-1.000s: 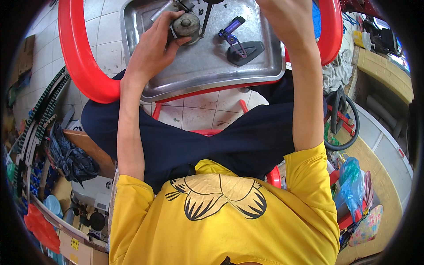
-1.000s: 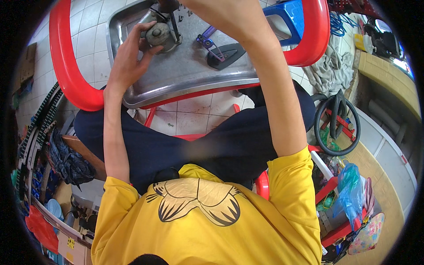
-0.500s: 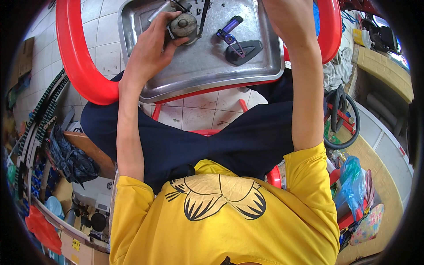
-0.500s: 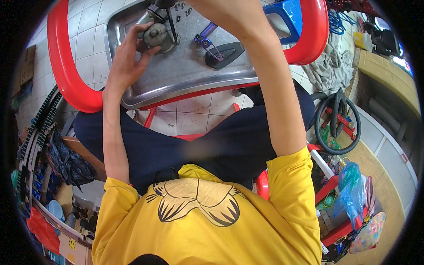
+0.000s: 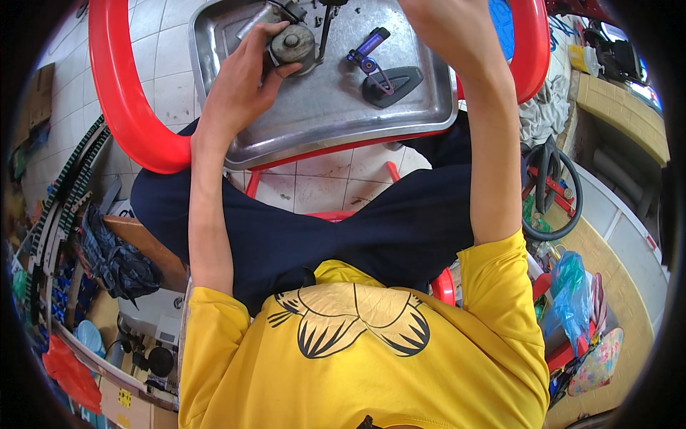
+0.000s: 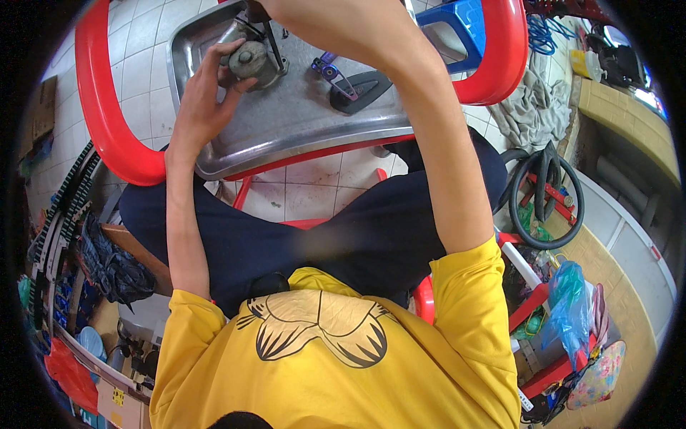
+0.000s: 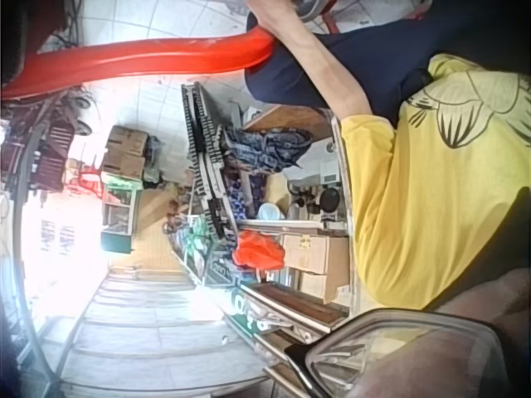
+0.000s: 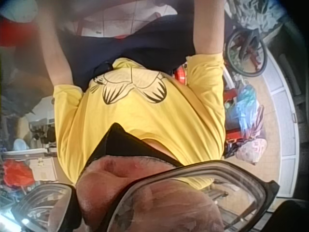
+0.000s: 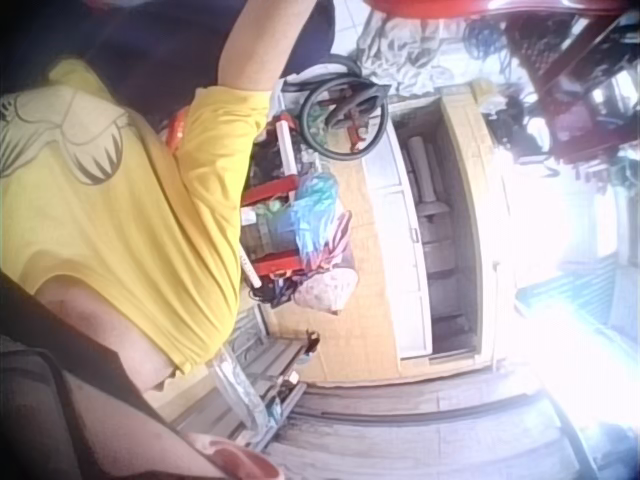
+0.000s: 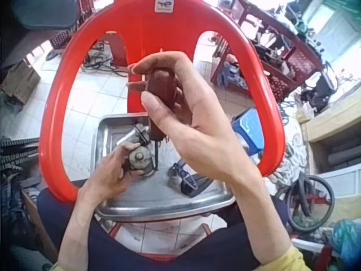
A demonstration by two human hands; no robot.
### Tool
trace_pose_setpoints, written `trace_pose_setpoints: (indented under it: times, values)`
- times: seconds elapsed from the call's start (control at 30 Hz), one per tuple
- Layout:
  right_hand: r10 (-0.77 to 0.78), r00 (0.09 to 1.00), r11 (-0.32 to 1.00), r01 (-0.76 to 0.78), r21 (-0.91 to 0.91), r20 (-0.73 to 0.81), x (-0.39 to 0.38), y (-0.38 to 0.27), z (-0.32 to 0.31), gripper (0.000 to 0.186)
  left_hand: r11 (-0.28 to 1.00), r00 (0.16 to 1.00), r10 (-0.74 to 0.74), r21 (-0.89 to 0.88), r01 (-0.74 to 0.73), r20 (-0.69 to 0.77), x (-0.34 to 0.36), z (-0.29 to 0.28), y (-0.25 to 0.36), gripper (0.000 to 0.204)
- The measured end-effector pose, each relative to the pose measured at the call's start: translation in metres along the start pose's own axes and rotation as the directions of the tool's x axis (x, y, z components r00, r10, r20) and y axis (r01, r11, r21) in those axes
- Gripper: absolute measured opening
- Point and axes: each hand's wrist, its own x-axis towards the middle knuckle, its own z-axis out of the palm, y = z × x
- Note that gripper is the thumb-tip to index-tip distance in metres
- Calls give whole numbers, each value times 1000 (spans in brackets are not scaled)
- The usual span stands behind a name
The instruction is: The person disassembles a component of a starter motor by using a screwdriver to remove screws from the casing and then pulls the metal housing apart by hand.
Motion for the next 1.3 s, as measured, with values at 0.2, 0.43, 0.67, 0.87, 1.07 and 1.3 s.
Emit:
trace_pose_setpoints:
  times: [0.2, 0.43, 0.67, 0.87, 1.07, 1.3]
  values:
    - [65, 997, 995, -61, -75, 52, 3, -24, -3, 36, 1000, 1000, 18, -7, -19, -11, -1, -1, -3, 51]
    - [122, 991, 990, -125, 57, 55, 1, -28, -7, 44, 998, 998, -55, 5, 55, 25, 2, -5, 6, 51]
    - [195, 979, 980, -193, -40, 60, 9, -57, -3, 43, 996, 997, -73, -50, 73, 1, -1, -6, 5, 54]
    - [110, 991, 993, -107, -41, 83, 4, -27, -12, 36, 996, 997, -72, -57, 74, 38, 3, -9, 10, 54]
    - [126, 991, 990, -129, 64, 48, 5, -21, -12, 25, 994, 996, -74, -80, 77, 43, 3, -6, 9, 54]
    - [265, 960, 959, -272, 75, 93, 8, -38, -18, 25, 989, 998, -49, -134, 55, 49, 7, -9, 12, 54]
